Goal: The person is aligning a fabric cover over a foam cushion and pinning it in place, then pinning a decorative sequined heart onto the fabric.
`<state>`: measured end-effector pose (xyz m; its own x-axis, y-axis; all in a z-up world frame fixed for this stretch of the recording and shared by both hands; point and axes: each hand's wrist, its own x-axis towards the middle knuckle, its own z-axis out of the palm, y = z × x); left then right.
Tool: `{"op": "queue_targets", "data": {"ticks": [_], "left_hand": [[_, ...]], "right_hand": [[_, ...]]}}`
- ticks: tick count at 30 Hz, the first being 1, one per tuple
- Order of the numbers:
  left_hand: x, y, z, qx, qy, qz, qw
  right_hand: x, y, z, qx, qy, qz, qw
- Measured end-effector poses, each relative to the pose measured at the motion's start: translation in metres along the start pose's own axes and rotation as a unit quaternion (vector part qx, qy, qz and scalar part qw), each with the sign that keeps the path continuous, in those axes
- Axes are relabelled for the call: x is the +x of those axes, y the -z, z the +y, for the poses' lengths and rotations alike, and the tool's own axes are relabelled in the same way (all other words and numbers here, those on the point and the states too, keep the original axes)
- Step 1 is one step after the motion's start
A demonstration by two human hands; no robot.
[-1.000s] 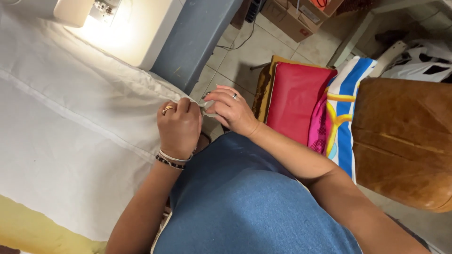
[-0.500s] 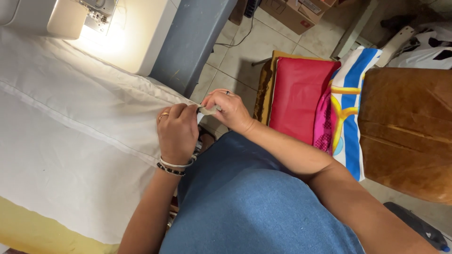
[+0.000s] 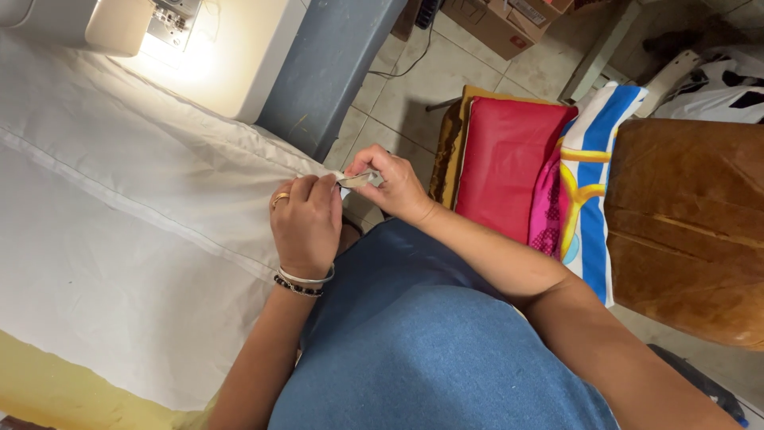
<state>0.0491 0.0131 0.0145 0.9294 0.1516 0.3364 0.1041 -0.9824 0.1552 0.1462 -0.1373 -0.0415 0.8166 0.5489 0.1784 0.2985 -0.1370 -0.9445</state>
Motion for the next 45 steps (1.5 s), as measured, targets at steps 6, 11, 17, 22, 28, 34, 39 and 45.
{"op": "queue_targets", "data": {"ticks": [6,11,17,22,28,34,39,45], "left_hand": [[-0.002,-0.007,-0.005,0.005,-0.001,-0.013,1.0],[0.0,-0.012,-0.009,-0.018,0.008,-0.017,1.0],[0.0,0.003,0.001,0.023,0.007,-0.028,0.999],[-0.005,-0.009,-0.002,0.011,-0.016,0.024,1.0],[-0.007,-0.01,-0.001,-0.008,-0.004,0.045,0.999],[-0.004,-0.002,0.004,-0.004,-0.003,0.049,0.999],[-0.004,-0.004,0.004,-0.006,-0.001,0.061,0.998],[-0.002,-0.004,0.006,0.004,-0.001,0.081,0.997]], "right_hand": [[-0.002,0.011,-0.021,0.022,-0.031,-0.017,0.999],[0.002,0.012,-0.026,0.03,-0.032,-0.035,0.998],[0.005,0.011,-0.016,0.094,-0.059,-0.04,0.993],[0.004,0.009,-0.011,0.093,-0.046,-0.058,0.993],[0.039,0.035,-0.032,0.102,-0.008,-0.159,0.982],[0.077,0.053,-0.068,-0.003,0.077,-0.286,0.955],[0.084,0.051,-0.07,-0.122,0.116,-0.325,0.93],[0.066,0.04,-0.034,-0.222,0.205,-0.274,0.913]]}}
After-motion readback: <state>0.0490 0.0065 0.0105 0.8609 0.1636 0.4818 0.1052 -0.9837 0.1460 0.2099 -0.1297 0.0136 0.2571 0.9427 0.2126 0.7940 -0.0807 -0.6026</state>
